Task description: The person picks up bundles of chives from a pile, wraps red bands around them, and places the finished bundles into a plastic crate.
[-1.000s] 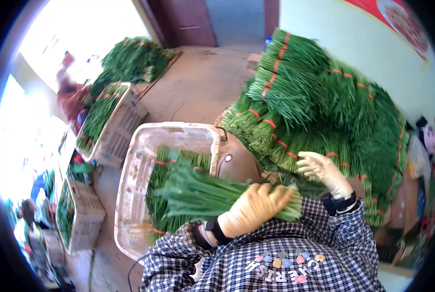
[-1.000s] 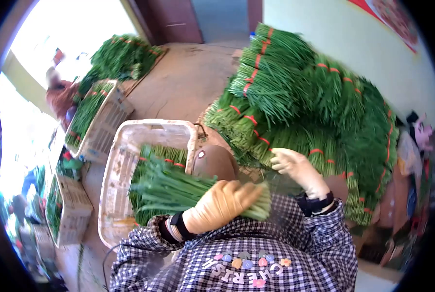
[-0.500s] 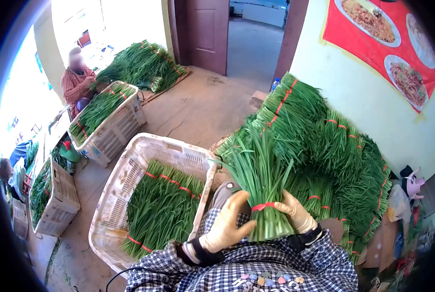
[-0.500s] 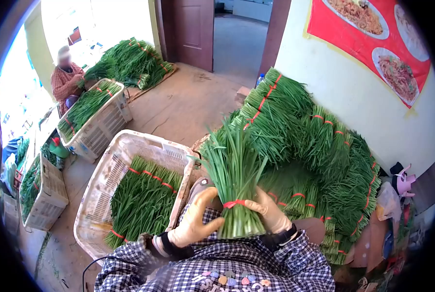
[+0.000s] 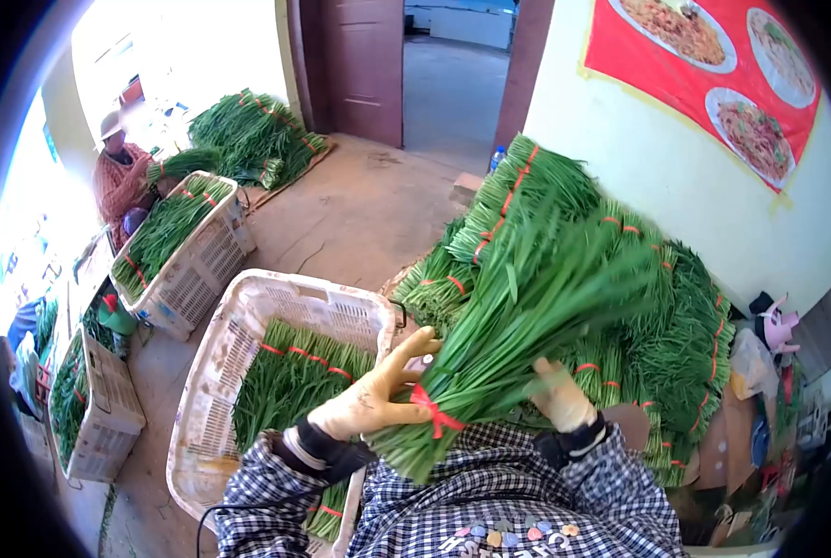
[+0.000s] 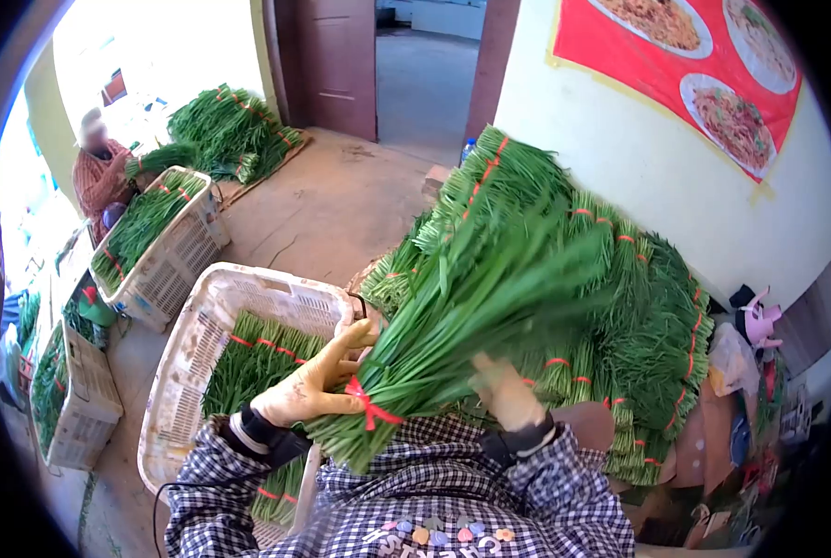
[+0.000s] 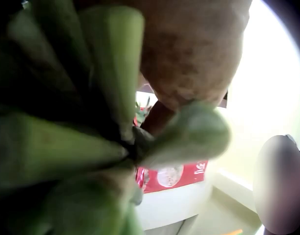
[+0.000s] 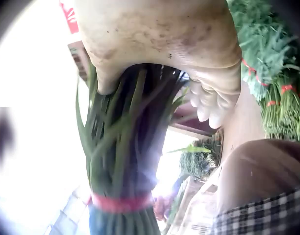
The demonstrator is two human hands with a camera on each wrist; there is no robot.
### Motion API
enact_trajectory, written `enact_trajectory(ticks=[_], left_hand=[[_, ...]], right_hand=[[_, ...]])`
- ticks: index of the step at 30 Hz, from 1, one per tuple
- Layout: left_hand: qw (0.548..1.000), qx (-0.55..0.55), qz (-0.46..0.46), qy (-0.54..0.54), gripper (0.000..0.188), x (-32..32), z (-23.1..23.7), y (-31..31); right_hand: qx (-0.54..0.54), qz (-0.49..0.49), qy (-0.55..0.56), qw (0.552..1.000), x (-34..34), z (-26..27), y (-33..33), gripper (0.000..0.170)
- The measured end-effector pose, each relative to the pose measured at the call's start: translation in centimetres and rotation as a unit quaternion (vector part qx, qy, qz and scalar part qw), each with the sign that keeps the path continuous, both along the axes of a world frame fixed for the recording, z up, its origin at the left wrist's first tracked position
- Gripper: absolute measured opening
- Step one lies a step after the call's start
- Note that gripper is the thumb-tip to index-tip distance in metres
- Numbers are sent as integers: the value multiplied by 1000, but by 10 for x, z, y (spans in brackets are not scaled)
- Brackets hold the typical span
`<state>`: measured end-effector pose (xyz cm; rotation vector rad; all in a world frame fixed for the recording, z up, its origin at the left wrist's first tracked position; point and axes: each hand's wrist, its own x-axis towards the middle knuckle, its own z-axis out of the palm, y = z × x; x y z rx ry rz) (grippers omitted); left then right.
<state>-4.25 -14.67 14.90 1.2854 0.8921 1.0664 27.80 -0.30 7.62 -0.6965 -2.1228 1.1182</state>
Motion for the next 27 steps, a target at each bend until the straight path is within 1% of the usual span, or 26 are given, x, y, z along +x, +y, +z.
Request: enact_trajectory(ticks=[1,2,3,4,5,6,8,9,10,12,13,14,16,17,18,19,20,21,22,24,25,26,27], left_hand=[[999,-6,-16,33,111,-9,-6,-2],[997,-11,-32,66,113,-14,-12,-4],[997,-17,-38,70,113,-14,-19,-6],[988,-19,-60,144,112,-14,-25,-9],[973,-19,-81,216,111,-15,-29,-9],[972,-21,-86,217,111,-15,-34,-6],[959,-16,-50,280,108,-10,-40,-4],[977,-51,-27,207,104,-7,-38,-3],[977,-52,-29,206,104,-8,-33,-4],[945,54,-54,319,101,-22,-26,-6],[954,29,-79,288,95,-36,-24,-10],[961,4,-65,268,87,-34,24,-17],[929,-15,-65,364,81,-77,19,-26],[930,-35,-24,365,80,-86,18,-32],[929,-55,20,365,80,-90,17,-35],[922,-43,47,382,87,-84,14,-31],[921,-44,47,384,87,-70,10,-24],[928,14,61,367,92,-49,5,-13],[932,73,76,347,96,-29,-2,-2],[916,148,70,367,109,2,-32,24],[914,116,57,384,113,18,-35,36],[912,84,44,399,117,30,-34,49],[933,12,22,358,121,35,-27,60]], right_hand=[[-6,-6,4,1000,-5,-5,-3,50],[-139,0,37,990,-11,-10,-5,47],[-269,6,71,960,-17,-15,-8,48],[-393,12,106,913,-23,-21,-13,54],[-397,12,146,906,-32,-27,-19,55],[-400,8,149,904,-31,-28,-22,55],[-470,-22,141,871,-37,4,-30,51],[-415,-38,141,898,-38,0,-28,50],[-417,-41,141,897,-39,3,-29,50],[-381,-83,90,916,-39,18,-34,52],[-319,-81,107,938,-39,28,-38,53],[-321,-87,109,937,-38,29,-40,53],[-309,-85,153,935,-36,27,-43,49],[-354,-70,139,922,-30,23,-42,50],[-357,-74,142,920,-29,22,-43,50],[-348,-78,139,924,-31,22,-42,51],[-337,-81,134,928,-32,23,-42,51],[-329,-101,100,933,-32,14,-40,49],[-329,-99,100,934,-34,9,-40,49],[-264,-99,107,953,-42,6,-41,46],[-276,-86,110,951,-44,20,-45,44],[-272,-88,107,952,-41,17,-43,44],[-268,-79,99,955,-36,8,-42,51]])
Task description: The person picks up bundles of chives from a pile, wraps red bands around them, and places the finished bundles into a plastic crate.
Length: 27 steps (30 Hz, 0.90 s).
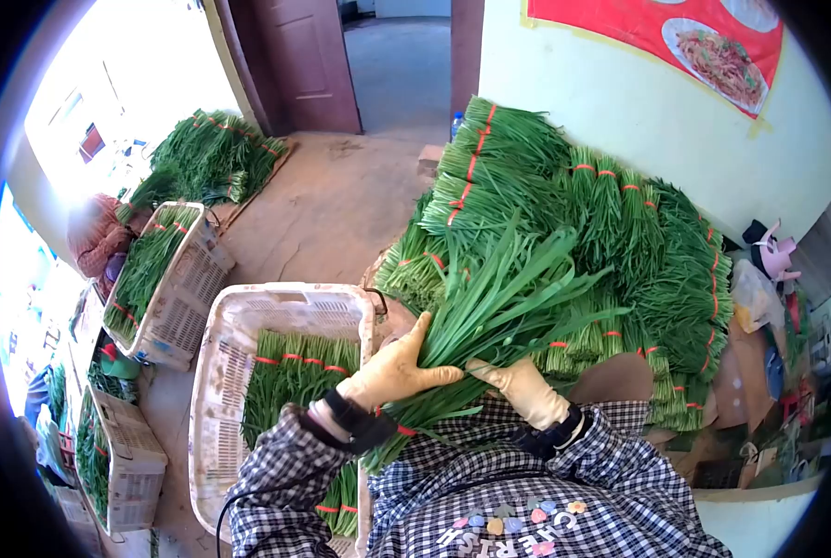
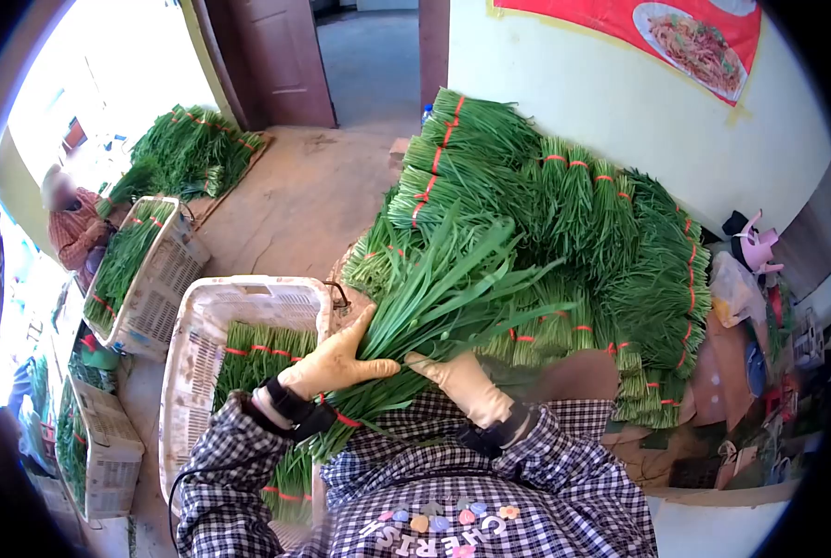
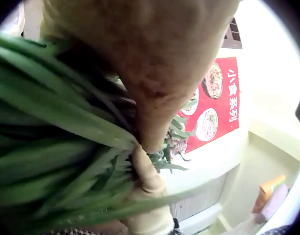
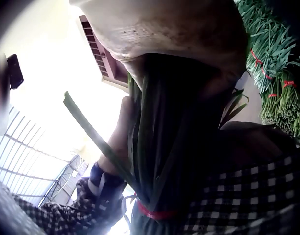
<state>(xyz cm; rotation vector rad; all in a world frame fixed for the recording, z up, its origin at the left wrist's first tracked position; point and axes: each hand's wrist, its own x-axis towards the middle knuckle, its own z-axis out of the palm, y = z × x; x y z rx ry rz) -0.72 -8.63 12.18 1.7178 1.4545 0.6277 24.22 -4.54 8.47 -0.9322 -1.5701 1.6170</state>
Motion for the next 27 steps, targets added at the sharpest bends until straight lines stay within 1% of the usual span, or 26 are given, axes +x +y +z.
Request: enact_trajectory(ticks=[1,2,3,4,5,6,7,9,10,11,13,14,15,16,17,18,19,20,21,22,23,25,27], left_hand=[[999,37,-2,-4,113,1,-8,8],[998,13,2,-54,99,1,-14,11],[995,-13,5,-103,86,1,-20,15],[995,-18,-1,-100,86,4,-19,14],[973,-85,40,-213,71,8,-17,11],[932,-150,83,-321,56,11,-16,7],[932,-153,82,-318,56,14,-15,4],[896,-159,162,-382,41,20,-14,-1],[897,-160,170,-376,42,21,-15,-2],[897,-160,169,-377,42,22,-15,-2],[911,-134,168,-353,41,25,-12,-5],[909,-121,158,-367,41,27,-7,-6],[908,-121,159,-367,41,27,-5,-7],[917,-111,152,-352,41,27,-4,-7],[925,-101,144,-337,40,27,-3,-7],[924,-102,144,-338,40,28,-3,-7],[923,-106,145,-341,41,28,-4,-7],[921,-110,146,-343,41,30,-4,-7],[921,-112,142,-344,41,31,-4,-7],[920,-112,145,-346,41,32,-4,-7],[919,-110,148,-348,41,34,-4,-6],[912,-116,149,-364,41,36,-9,-5],[919,-113,152,-347,38,39,-6,-5]], right_hand=[[4,10,-4,1000,1,2,0,60],[-97,4,23,995,7,9,-6,56],[-99,-1,27,995,8,8,-5,56],[-69,11,39,997,10,6,-4,53],[-40,22,50,998,13,3,-5,49],[-45,34,35,998,20,1,-6,45],[-47,32,37,998,22,-2,-4,45],[13,33,31,999,23,-7,0,41],[-33,39,27,998,25,-1,0,45],[-32,39,26,998,28,4,-2,45],[-53,45,-34,997,38,10,-3,46],[42,103,-135,985,51,3,1,48],[136,159,-233,950,69,-7,8,51],[15,215,-316,924,90,-16,19,64],[-105,266,-392,874,95,-4,28,77],[-109,235,-397,880,106,13,30,71],[-115,202,-402,886,111,49,25,65],[-96,157,-307,934,131,54,27,50],[-76,96,-232,965,138,68,28,35],[-26,19,-207,978,135,85,28,33],[25,-59,-180,982,126,97,28,31],[114,-129,-145,974,103,97,38,30],[201,-143,-224,943,78,80,46,38]])
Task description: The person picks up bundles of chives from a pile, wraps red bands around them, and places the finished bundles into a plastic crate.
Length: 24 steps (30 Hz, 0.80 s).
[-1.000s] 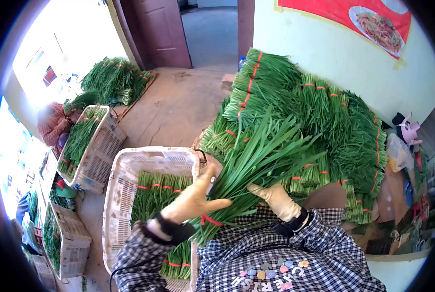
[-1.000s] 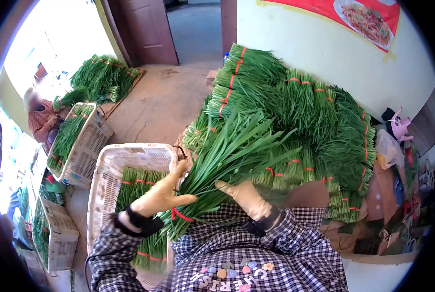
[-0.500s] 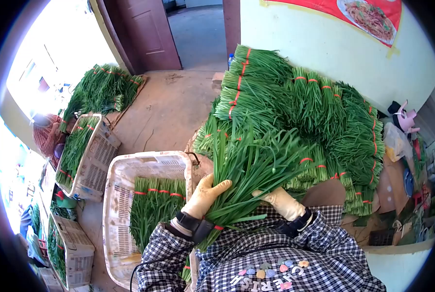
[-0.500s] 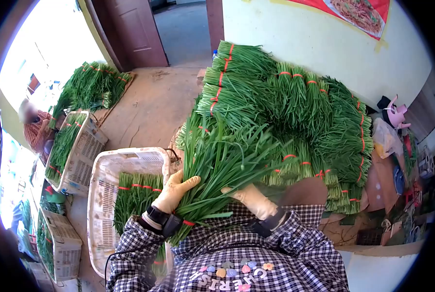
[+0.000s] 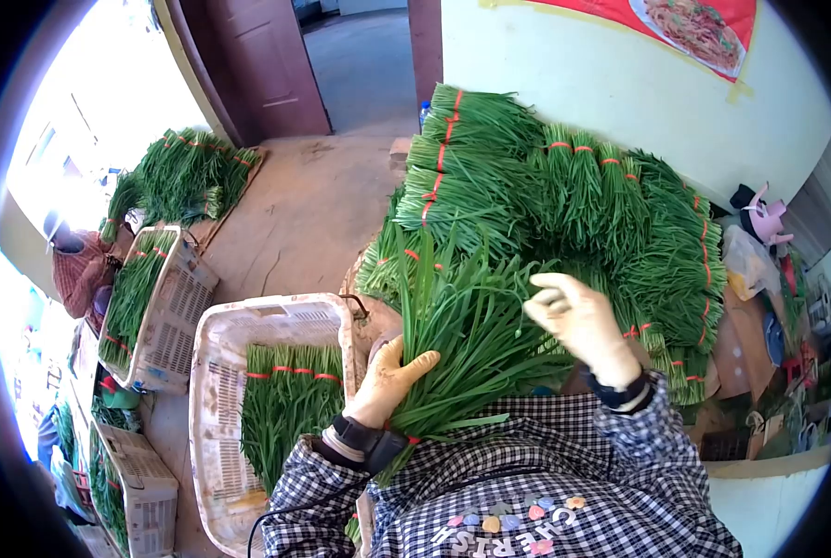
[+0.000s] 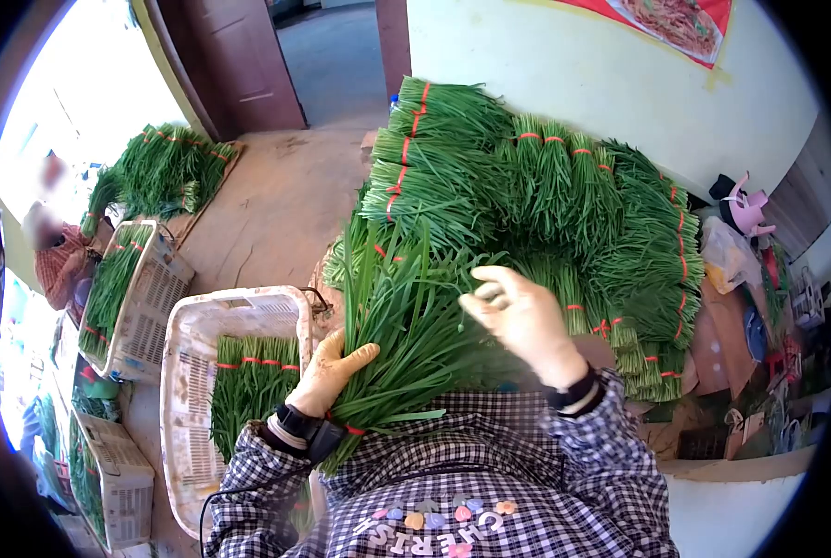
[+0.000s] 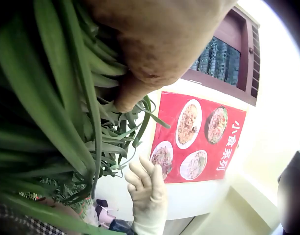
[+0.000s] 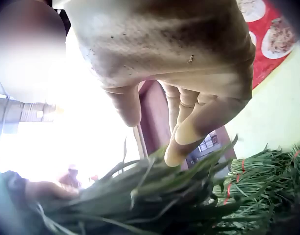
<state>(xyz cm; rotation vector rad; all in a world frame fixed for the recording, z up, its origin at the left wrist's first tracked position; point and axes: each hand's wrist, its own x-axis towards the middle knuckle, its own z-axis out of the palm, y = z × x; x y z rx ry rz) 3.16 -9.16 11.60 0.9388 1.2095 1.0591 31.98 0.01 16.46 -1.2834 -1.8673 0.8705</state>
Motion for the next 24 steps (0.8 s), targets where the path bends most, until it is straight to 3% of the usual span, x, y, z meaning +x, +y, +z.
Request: enact_trajectory(ticks=[3,4,6,7,10,11,12,14,16,17,18,19,20,22,23,24], left_hand=[[1000,23,-15,2,35,1,-11,3],[1000,23,-11,3,35,0,-12,3],[999,43,9,16,32,0,-15,1],[998,56,14,39,34,-2,-19,2],[985,110,46,128,37,-8,-34,5],[976,124,48,172,55,-11,-39,9],[977,118,53,170,55,-12,-43,6],[958,140,52,245,73,-10,-29,3],[953,151,46,259,83,-12,-26,1],[908,247,80,329,84,-9,-15,-4],[847,339,111,394,85,-6,-3,-10],[861,347,118,353,69,-1,9,-17],[861,347,117,354,69,-2,8,-19],[802,454,3,389,44,-7,7,-25],[823,419,-22,383,29,-2,9,-29],[833,386,-39,393,29,1,7,-34]], right_hand=[[45,-25,-242,969,-25,-20,12,27],[46,-21,-241,969,-25,-20,12,27],[160,-8,-161,974,-20,-19,11,19],[242,3,-182,953,-19,-2,4,18],[277,139,-182,933,-16,57,-31,25],[254,171,-151,940,-16,69,-41,29],[228,201,-121,945,-16,75,-49,33],[198,234,-82,948,-19,71,-52,32],[21,208,54,976,-24,63,-49,34],[-9,202,49,978,-27,63,-44,42],[-52,192,61,978,-31,64,-40,38],[-78,180,78,977,-34,62,-38,37],[-104,167,96,976,-36,59,-35,35],[-117,172,101,973,-41,54,-33,35],[-142,182,162,959,-45,49,-33,37],[-167,192,221,942,-49,44,-33,40]])
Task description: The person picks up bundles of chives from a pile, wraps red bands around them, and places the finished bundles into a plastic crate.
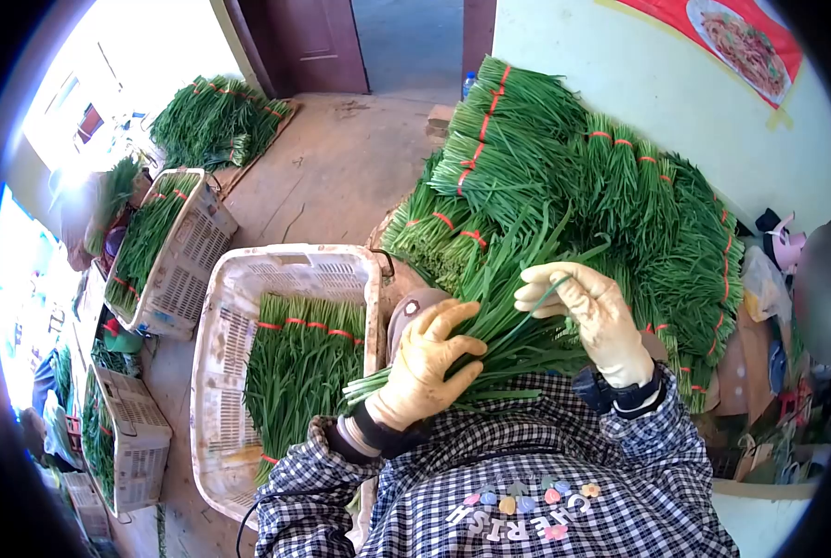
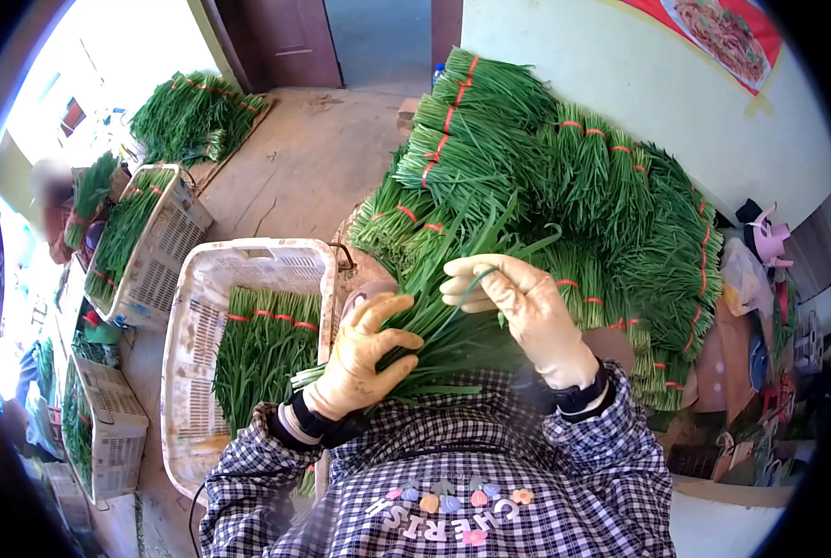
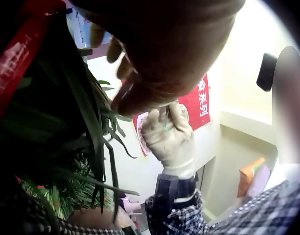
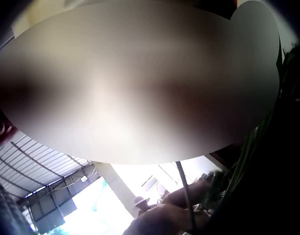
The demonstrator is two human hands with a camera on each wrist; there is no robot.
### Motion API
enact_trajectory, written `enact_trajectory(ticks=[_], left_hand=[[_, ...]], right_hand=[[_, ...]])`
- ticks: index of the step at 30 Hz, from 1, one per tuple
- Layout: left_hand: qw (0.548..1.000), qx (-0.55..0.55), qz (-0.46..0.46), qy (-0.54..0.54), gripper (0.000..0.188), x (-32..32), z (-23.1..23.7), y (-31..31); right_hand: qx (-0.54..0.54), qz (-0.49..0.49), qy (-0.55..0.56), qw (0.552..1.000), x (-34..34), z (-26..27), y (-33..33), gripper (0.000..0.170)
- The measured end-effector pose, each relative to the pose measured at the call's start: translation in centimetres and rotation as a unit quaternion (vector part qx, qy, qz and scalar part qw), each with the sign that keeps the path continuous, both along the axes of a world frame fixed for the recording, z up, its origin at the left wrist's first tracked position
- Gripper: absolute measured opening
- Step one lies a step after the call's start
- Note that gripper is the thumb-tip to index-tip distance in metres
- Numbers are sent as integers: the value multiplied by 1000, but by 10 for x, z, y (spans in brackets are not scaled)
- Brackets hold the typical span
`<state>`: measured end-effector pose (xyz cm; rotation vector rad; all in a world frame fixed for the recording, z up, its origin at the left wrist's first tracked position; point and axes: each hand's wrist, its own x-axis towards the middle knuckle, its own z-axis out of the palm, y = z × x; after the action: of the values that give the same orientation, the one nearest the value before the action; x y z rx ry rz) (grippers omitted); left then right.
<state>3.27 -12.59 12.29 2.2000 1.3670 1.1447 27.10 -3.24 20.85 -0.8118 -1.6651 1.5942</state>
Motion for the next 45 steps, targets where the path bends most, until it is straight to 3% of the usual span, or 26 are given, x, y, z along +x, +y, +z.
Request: enact_trajectory(ticks=[2,6,8,13,14,16,18,20,22,25,26,31,38,40,42,44,45], left_hand=[[999,-53,-2,3,27,2,-5,-7],[997,-32,-5,77,26,0,-9,-10],[999,-42,-8,30,27,-3,-15,-5],[998,-50,-13,-32,28,-9,-20,-3],[998,-50,-14,-32,28,-9,-19,-4],[999,-40,-1,-25,26,-8,-18,-3],[999,-38,-3,-29,26,-7,-20,-2],[999,-34,-7,-33,26,-7,-23,-1],[998,-37,-2,-44,27,-7,-27,-1],[998,-41,-3,-38,30,-6,-27,-1],[998,-50,-3,-41,32,-5,-25,-2],[998,-58,11,-32,34,-2,-25,-4],[994,-82,20,-69,27,3,-26,-3],[993,-85,39,-78,26,1,-37,0],[985,-109,73,-112,24,-3,-39,5],[995,-73,62,-36,29,-4,-27,9],[997,-62,47,-12,32,-3,-26,9]], right_hand=[[-27,17,27,999,-4,-7,-2,44],[-47,76,74,993,-17,-7,-13,44],[-3,59,82,995,-25,-18,-17,45],[-49,75,47,995,-18,-58,-25,40],[-29,88,40,995,-18,-67,-27,35],[13,119,-95,988,-13,-67,-33,35],[275,80,-72,955,-20,-85,-34,29],[358,56,-98,927,-22,-84,-33,23],[376,27,-91,922,-27,-88,-36,18],[517,47,-86,851,-34,-84,-47,17],[533,81,-138,831,-38,-80,-54,17],[605,67,-150,779,-40,-87,-59,21],[607,22,-138,782,-41,-95,-61,19],[601,29,-127,788,-39,-94,-65,20],[593,90,-47,799,-48,-93,-91,21],[613,113,-62,779,-48,-83,-95,22],[569,98,-48,815,-43,-82,-82,20]])
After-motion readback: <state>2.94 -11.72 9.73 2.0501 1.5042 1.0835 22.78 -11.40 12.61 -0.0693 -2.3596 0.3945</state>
